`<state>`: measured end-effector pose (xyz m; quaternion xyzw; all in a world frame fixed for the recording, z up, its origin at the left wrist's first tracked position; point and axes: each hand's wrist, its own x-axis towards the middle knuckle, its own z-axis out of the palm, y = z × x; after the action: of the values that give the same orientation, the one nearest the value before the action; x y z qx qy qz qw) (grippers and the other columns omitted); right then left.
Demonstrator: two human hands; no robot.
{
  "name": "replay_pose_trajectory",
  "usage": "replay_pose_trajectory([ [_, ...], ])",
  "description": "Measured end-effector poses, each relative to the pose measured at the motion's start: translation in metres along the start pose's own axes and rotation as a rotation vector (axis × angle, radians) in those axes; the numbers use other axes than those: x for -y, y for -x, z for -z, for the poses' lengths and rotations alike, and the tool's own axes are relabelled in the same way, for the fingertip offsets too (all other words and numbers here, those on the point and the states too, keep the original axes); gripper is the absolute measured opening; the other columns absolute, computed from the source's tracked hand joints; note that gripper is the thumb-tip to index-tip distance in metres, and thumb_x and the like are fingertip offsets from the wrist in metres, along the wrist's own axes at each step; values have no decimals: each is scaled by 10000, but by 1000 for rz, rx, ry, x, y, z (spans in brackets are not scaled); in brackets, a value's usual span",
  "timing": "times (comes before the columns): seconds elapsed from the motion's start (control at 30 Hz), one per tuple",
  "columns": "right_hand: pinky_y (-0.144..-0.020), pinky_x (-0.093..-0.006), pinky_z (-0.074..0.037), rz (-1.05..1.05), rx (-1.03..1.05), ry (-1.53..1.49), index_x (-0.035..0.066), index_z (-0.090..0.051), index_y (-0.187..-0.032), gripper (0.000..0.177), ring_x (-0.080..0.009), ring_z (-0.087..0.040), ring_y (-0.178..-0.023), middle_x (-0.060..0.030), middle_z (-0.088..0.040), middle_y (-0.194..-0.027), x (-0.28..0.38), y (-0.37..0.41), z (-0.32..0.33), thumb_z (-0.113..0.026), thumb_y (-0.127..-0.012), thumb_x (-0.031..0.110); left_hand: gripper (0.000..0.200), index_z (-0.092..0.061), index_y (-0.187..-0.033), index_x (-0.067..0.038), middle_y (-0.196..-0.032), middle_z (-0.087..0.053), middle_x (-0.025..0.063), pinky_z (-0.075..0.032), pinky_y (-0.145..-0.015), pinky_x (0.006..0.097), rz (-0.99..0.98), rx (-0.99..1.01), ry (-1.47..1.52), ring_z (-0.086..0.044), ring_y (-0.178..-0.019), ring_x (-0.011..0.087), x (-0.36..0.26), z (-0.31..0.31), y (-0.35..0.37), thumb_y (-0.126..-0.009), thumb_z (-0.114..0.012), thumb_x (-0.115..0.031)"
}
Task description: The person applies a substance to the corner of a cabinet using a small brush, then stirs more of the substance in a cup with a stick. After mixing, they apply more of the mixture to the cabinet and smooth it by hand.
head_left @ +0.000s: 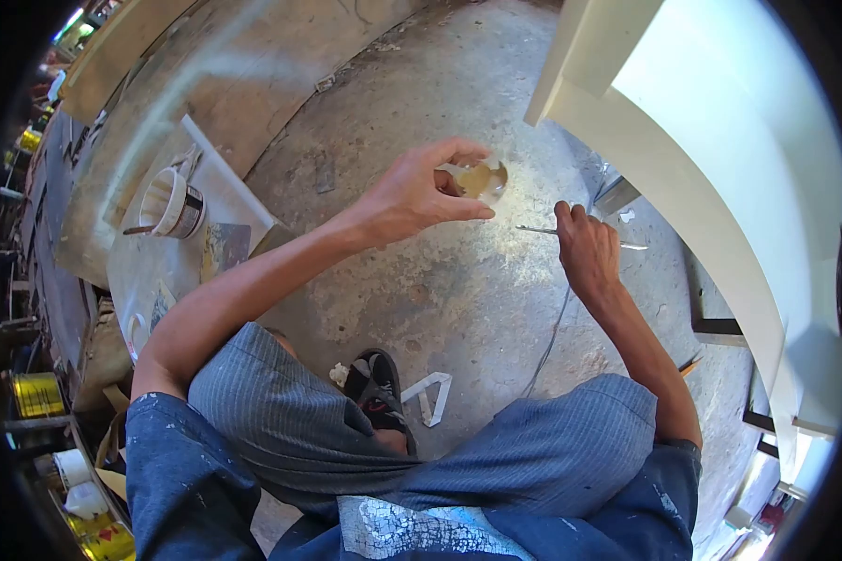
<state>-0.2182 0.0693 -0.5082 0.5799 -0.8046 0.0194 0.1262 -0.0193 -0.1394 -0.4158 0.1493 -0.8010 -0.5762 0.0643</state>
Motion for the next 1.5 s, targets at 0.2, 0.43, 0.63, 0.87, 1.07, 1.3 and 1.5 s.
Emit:
replay_pose_trajectory([
  [0.2,-656,-432,-568,-37,14,-85,41,-601,-944,80,-288,-723,-777,-132,-673,-881,11,17,-3,-636,-873,35,689,-508,-1466,32,-1338,-643,136,-563,-853,278,-8,-22,60,-676,-1010,131,6,-3,-7,-891,-848,-134],
  [0.43,-650,-481,-553,-51,32,-271,37,-683,-896,108,-338,-715,-755,-145,-688,-807,12,52,-18,-695,-912,143,657,-523,-1453,21,-1349,-628,130,-557,-868,276,-19,-37,23,-679,-1045,141,11,-9,-18,-899,-841,-133],
  [0.63,-616,-500,-541,-152,-7,-438,52,-688,-925,153,-375,-705,-706,-140,-708,-803,5,63,-7,-714,-931,202,630,-513,-1464,-7,-1375,-631,109,-562,-972,288,14,-71,-1,-681,-1129,159,6,-8,-24,-909,-807,-47],
  [0.87,-651,-488,-571,-217,-89,-559,43,-660,-902,143,-376,-726,-750,-160,-720,-822,3,47,-20,-713,-927,174,625,-524,-1440,1,-1359,-636,113,-569,-980,300,-6,-126,0,-681,-1131,172,3,-7,-33,-895,-825,-58],
  [1.07,-631,-482,-558,-261,-170,-647,69,-708,-963,97,-376,-716,-720,-146,-733,-824,11,36,-31,-695,-918,154,637,-524,-1440,-6,-1358,-634,104,-566,-974,306,-1,-141,1,-663,-1151,169,7,-6,-33,-883,-831,-44],
  [1.3,-622,-470,-575,-361,-294,-776,37,-654,-936,87,-382,-714,-707,-147,-728,-892,11,10,-26,-700,-902,102,638,-528,-1434,-10,-1364,-624,97,-552,-993,322,21,-161,-6,-643,-1177,176,5,-2,-24,-875,-834,-31],
  [1.5,-652,-432,-602,-161,-680,-965,36,-662,-945,155,-354,-751,-797,-128,-701,-1342,20,-35,-41,-642,-818,-52,629,-526,-1433,-13,-1370,-615,98,-552,-986,320,45,-186,3,-649,-1151,173,11,9,-17,-877,-821,-10],
])
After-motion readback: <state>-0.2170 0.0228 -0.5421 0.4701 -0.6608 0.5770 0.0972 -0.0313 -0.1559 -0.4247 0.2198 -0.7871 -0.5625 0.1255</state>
